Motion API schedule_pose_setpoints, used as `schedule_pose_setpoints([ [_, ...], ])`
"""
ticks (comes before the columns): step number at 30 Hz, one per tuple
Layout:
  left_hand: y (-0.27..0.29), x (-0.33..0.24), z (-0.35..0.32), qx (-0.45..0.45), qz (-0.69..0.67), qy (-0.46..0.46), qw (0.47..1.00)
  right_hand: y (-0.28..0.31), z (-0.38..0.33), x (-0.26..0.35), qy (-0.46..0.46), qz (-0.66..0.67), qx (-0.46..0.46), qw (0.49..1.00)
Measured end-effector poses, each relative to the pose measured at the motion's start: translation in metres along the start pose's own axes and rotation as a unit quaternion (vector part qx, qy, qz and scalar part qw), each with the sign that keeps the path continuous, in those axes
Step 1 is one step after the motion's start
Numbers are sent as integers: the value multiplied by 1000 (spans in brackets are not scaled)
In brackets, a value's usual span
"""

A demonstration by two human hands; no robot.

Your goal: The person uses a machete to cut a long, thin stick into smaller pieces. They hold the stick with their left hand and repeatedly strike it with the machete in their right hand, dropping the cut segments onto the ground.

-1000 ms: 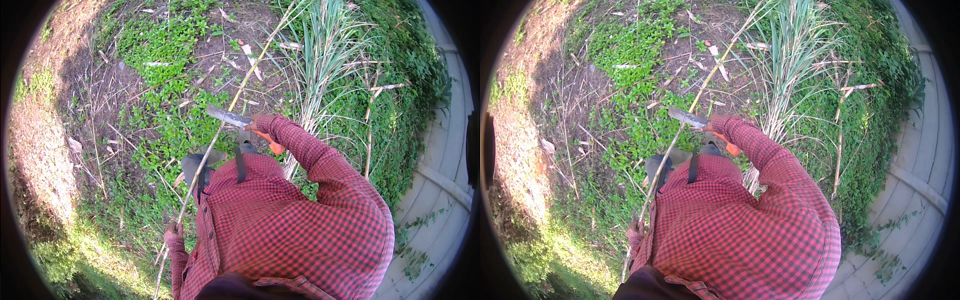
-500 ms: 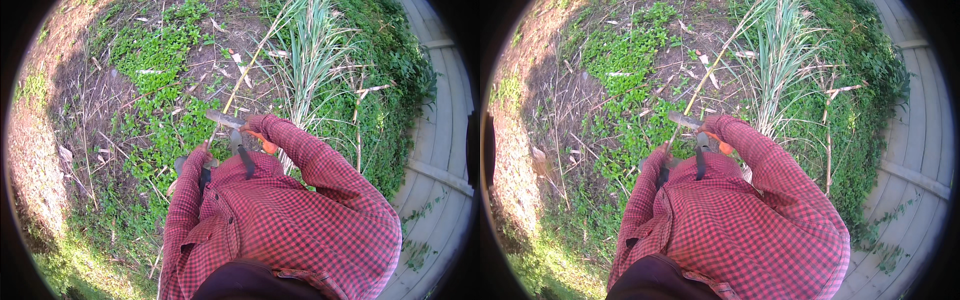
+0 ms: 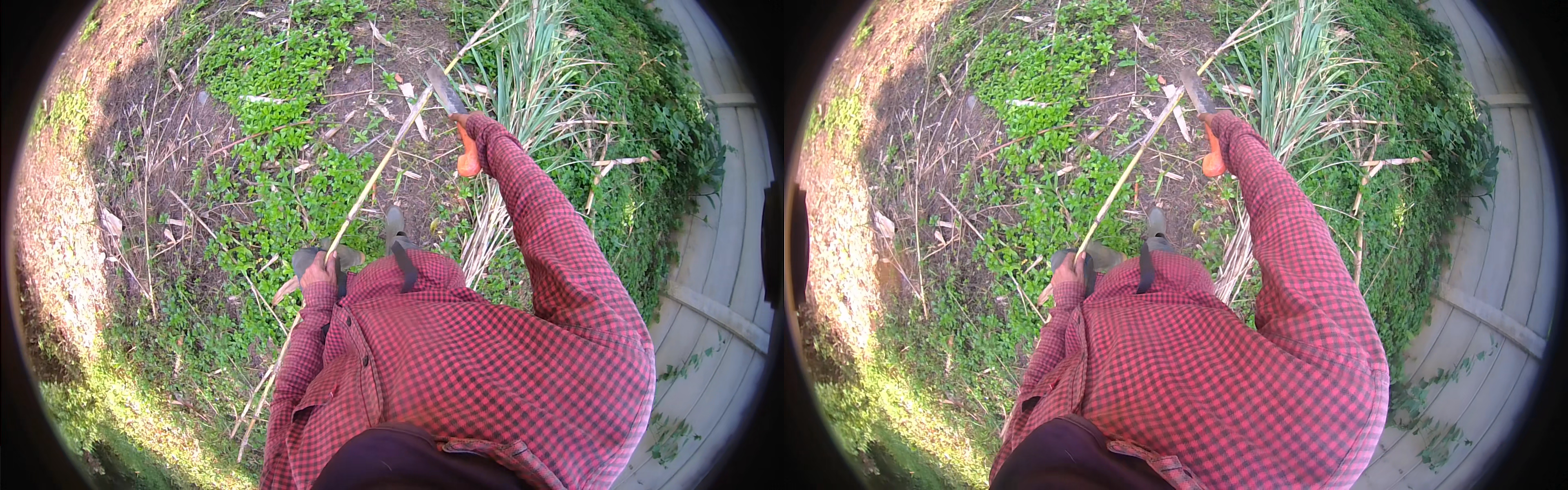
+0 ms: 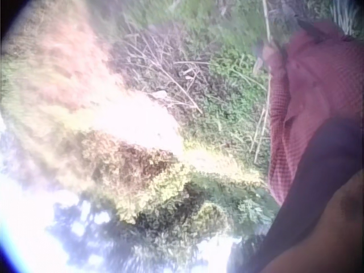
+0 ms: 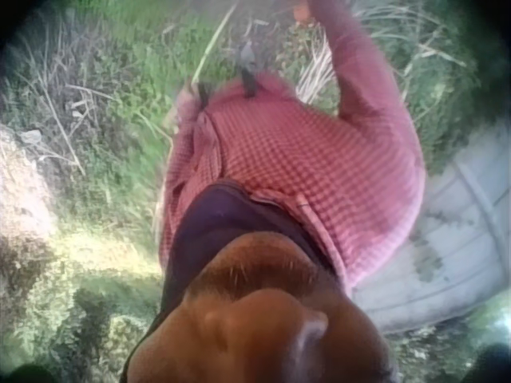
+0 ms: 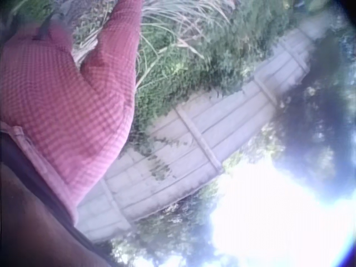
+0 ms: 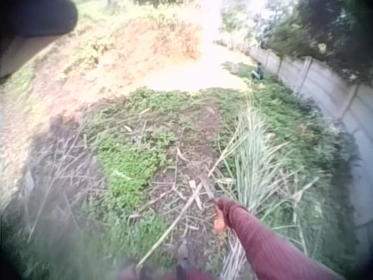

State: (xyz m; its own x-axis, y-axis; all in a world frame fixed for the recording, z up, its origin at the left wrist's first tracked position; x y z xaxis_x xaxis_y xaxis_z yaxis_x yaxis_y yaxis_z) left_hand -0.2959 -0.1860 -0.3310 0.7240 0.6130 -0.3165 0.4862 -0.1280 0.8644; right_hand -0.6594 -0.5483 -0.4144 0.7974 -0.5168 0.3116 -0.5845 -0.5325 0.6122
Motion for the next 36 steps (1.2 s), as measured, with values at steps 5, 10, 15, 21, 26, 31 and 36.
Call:
schedule_pose_setpoints([
  [5, -7, -4, -12, -14, -13, 13, 1000, -71, -65, 20, 155, -150, 92, 972],
  [10, -11, 2, -15, 4, 1, 29, 1000, -89, -64, -13, 146, -54, 132, 979],
  [15, -13, 5, -11, -9, 6, 32, 999, -77, -58, -35, 60, 29, 136, 988],
  [21, -11, -2, -2, 7, 14, 38, 999, -84, -142, -8, 153, -23, 206, 966],
  [26, -14, -8, 9, 38, -9, 22, 999, -82, -76, -41, 99, -12, 33, 994],
  [31, -31, 43, 5, 146, -124, 54, 980, -88, -88, -46, 175, -8, 132, 976],
  [36, 8, 41, -3, 107, -113, 49, 987, -98, -73, -61, 93, 95, 106, 985],
])
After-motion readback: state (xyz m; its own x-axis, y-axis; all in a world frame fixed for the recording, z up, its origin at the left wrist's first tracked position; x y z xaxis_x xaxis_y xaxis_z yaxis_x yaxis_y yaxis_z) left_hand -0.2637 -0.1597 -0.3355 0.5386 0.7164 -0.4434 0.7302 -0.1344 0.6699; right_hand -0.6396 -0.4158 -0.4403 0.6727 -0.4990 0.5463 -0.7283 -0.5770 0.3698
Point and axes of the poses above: each hand's wrist, its own z-axis towards the middle knuckle, its own y-axis out of the back of the hand, x = y × z, the point moved 8 cm from there along z, towards the middle knuckle, and after that the axes turned 4 degrees about -x, right-handed, at the moved point
